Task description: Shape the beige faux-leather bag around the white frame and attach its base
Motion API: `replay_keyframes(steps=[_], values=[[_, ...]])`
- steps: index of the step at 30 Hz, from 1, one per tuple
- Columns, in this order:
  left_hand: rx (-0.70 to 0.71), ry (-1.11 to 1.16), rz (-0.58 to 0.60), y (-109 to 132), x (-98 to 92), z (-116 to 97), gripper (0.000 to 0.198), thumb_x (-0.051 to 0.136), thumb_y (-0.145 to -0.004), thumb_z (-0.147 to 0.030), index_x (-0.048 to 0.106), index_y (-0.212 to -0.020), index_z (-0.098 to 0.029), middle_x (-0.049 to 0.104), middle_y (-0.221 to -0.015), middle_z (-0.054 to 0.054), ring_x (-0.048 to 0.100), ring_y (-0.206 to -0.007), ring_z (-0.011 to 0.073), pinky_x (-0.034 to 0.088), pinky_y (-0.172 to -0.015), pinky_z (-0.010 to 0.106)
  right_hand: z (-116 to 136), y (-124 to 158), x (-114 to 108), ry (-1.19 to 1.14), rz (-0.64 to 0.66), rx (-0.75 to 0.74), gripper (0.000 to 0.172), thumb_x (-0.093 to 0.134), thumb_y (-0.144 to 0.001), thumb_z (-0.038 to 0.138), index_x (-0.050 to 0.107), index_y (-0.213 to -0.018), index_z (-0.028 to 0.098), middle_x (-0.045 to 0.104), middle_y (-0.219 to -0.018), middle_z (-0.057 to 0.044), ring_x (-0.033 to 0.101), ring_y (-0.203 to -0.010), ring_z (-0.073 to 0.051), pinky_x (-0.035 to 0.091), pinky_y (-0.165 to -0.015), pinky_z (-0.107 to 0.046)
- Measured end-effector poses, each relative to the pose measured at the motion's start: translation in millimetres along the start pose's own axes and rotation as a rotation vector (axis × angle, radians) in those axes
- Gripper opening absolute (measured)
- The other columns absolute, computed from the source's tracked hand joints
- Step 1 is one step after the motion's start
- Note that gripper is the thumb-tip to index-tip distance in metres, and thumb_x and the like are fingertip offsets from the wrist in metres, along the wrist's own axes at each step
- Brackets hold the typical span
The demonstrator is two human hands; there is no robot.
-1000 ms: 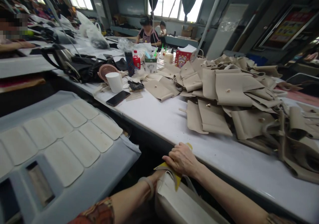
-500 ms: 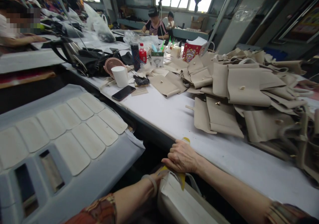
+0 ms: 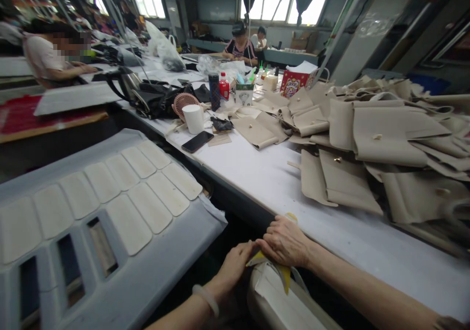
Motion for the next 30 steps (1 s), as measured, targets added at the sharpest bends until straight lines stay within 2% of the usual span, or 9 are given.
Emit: replay_keyframes(steps=[3,5,11,13,16,20,23,27,30], values=[[0.171,-0.011,0.1,28,4.5,-31,0.044,0.059,-0.092,-0.047,0.068,-0.122,-0.016,0.068,-0.119,0.009,0.055,-0.117,0.028,0.04,-0.103,0.036,2,-1,-1,-0.022,0.007,-0.008,0.052,0.033,-0.104,0.033,0.064,-0.065,0.017,0.066,-0.063,-0.006,0.052,-0.06,-0.015,0.018,-0.065,-0.038],[0.199,-0.039,0.174,41,15.5,-41,0.045,0.066,-0.088,-0.037,0.064,-0.128,-0.017,0.069,-0.116,0.007,0.058,-0.109,0.027,0.044,-0.094,0.033,3,-2,-2,-0.019,0.012,-0.013,0.054,0.03,-0.105,0.033,0.064,-0.066,0.017,0.065,-0.062,-0.006,0.052,-0.06,-0.015,0.018,-0.065,-0.038],[0.213,-0.279,0.159,45,24.2,-55,0.031,0.061,-0.087,-0.027,0.072,-0.114,-0.016,0.069,-0.096,0.003,0.057,-0.087,0.0214,0.044,-0.079,0.028,2,2,2,-0.004,0.02,0.033,0.058,0.026,-0.106,0.035,0.062,-0.064,0.018,0.064,-0.062,-0.005,0.05,-0.058,-0.015,0.016,-0.064,-0.037],[0.263,-0.409,0.155,47,26.0,-63,0.025,0.058,-0.089,-0.027,0.073,-0.106,-0.017,0.069,-0.094,0.003,0.057,-0.088,0.0218,0.043,-0.085,0.029,3,6,5,-0.01,0.027,0.056,0.058,0.025,-0.106,0.035,0.062,-0.064,0.018,0.065,-0.062,-0.005,0.049,-0.058,-0.015,0.016,-0.064,-0.037],[0.366,-0.592,0.17,50,34.1,-73,0.024,0.053,-0.094,-0.03,0.074,-0.099,-0.02,0.07,-0.101,0.004,0.059,-0.098,0.024,0.037,-0.102,0.033,5,17,10,-0.045,0.037,0.114,0.058,0.026,-0.106,0.035,0.063,-0.065,0.018,0.067,-0.065,-0.005,0.051,-0.058,-0.015,0.015,-0.064,-0.037],[0.423,-0.717,0.171,51,40.3,-69,0.027,0.05,-0.096,-0.035,0.073,-0.108,-0.025,0.07,-0.113,0.004,0.059,-0.111,0.0249,0.025,-0.114,0.034,7,32,12,-0.125,0.032,0.257,0.057,0.027,-0.105,0.036,0.064,-0.066,0.018,0.07,-0.068,-0.005,0.055,-0.06,-0.015,0.015,-0.063,-0.036],[0.372,-0.639,0.197,46,38.4,-58,0.032,0.049,-0.097,-0.041,0.072,-0.113,-0.025,0.072,-0.109,0.003,0.061,-0.106,0.0239,0.021,-0.116,0.036,10,41,12,-0.146,0.024,0.356,0.058,0.027,-0.105,0.037,0.064,-0.064,0.018,0.071,-0.068,-0.005,0.058,-0.061,-0.015,0.018,-0.063,-0.035],[0.097,-0.283,0.278,25,37.5,-35,0.06,0.037,-0.097,-0.06,0.074,-0.11,-0.014,0.073,-0.098,0.009,0.063,-0.1,0.0284,0.042,-0.098,0.039,9,64,12,-0.151,0.006,0.513,0.06,0.028,-0.105,0.038,0.063,-0.06,0.02,0.071,-0.066,-0.004,0.062,-0.062,-0.016,0.024,-0.064,-0.033],[0.018,-0.234,0.31,12,42.8,-27,0.057,0.053,-0.09,-0.061,0.074,-0.11,-0.012,0.074,-0.101,0.01,0.062,-0.099,0.0285,0.045,-0.086,0.034,-1,104,11,-0.152,-0.025,0.717,0.058,0.027,-0.104,0.04,0.065,-0.065,0.02,0.071,-0.069,-0.006,0.064,-0.066,-0.02,0.028,-0.064,-0.033]])
Point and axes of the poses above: each hand's wrist, its own y-axis away from the middle knuckle, its own x-axis out of the palm, z = x × y, the point moved 8 cm from there along -y, towards the middle knuckle
